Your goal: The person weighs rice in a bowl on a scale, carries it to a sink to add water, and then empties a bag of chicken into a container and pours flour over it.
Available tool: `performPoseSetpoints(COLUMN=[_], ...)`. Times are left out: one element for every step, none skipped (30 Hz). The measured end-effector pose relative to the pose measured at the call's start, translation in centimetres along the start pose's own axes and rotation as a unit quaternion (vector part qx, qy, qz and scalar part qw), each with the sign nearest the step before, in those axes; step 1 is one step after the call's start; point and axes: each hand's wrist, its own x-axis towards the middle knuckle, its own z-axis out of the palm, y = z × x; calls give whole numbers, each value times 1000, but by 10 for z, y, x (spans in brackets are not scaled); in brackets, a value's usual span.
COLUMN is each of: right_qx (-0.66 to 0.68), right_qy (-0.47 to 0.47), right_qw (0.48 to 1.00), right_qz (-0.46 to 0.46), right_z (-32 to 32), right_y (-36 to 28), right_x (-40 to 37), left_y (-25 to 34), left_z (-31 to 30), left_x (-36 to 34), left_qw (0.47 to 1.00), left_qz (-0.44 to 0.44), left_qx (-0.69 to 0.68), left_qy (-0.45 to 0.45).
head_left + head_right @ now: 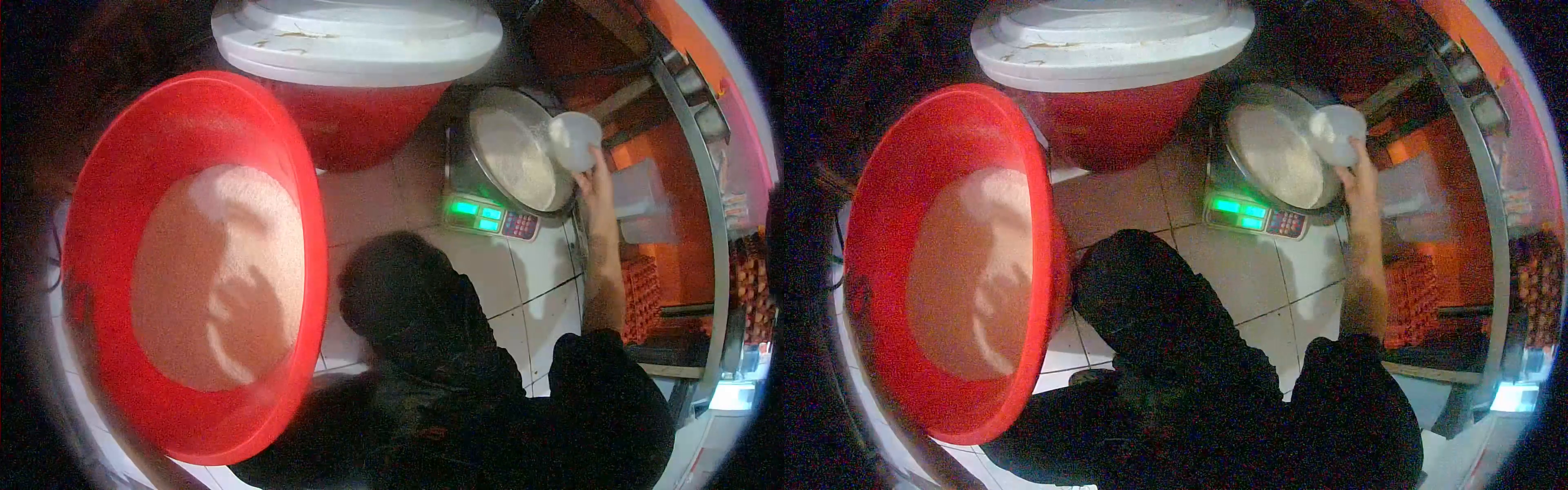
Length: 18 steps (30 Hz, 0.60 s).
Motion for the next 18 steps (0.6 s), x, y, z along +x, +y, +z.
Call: performPoseSetpoints(right_qx=[-2,-2,-1,-2,3,9,16,17,14,12,30,30,33,37,37,48,58,59], right_qy=[0,-9,-17,-17,-14,-11,-6,-6,-16,-27,-28,-29,-40,-51,-52,-81,-110,-110], right_qw=[1000,1000,999,999,998,997,997,997,996,995,995,995,994,993,993,990,986,986], right_qz=[0,-24,-48,-48,-64,-80,-81,-81,-88,-96,-88,-88,-95,-101,-101,-108,-113,-112], right_z=[5,10,13,18,21,25,30,33,35,37,39,40,40,44,52,59,71,86], right_y=[-17,-34,-47,-58,-68,-79,-88,-95,-101,-104,-108,-109,-110,-113,-115,-115,-116,-117], right_x=[-9,-18,-25,-29,-32,-36,-40,-42,-44,-44,-42,-41,-41,-44,-53,-63,-75,-90], left_y=[-2,-3,-3,-4,-4,-5,-6,-7,-7,-7,-7,-7,-7,-8,-8,-7,-8,-8], left_z=[-1,-1,-2,-1,-1,-1,-1,-2,-2,-1,-3,-2,-2,-2,-2,-2,-2,-2], left_x=[0,-1,-1,-2,-2,-2,-2,-2,-2,-3,-2,-3,-3,-2,-2,-3,-2,-2], left_qw=[1000,1000,1000,1000,1000,1000,1000,1000,1000,1000,1000,1000,1000,1000,1000,1000,1000,1000], left_qz=[-1,0,1,1,2,2,3,4,4,4,5,6,7,8,8,9,10,11], left_qx=[2,3,5,6,8,9,10,10,11,12,14,13,13,13,13,12,13,12], left_qy=[2,0,2,3,3,4,5,6,6,7,8,9,10,10,12,12,12,13])
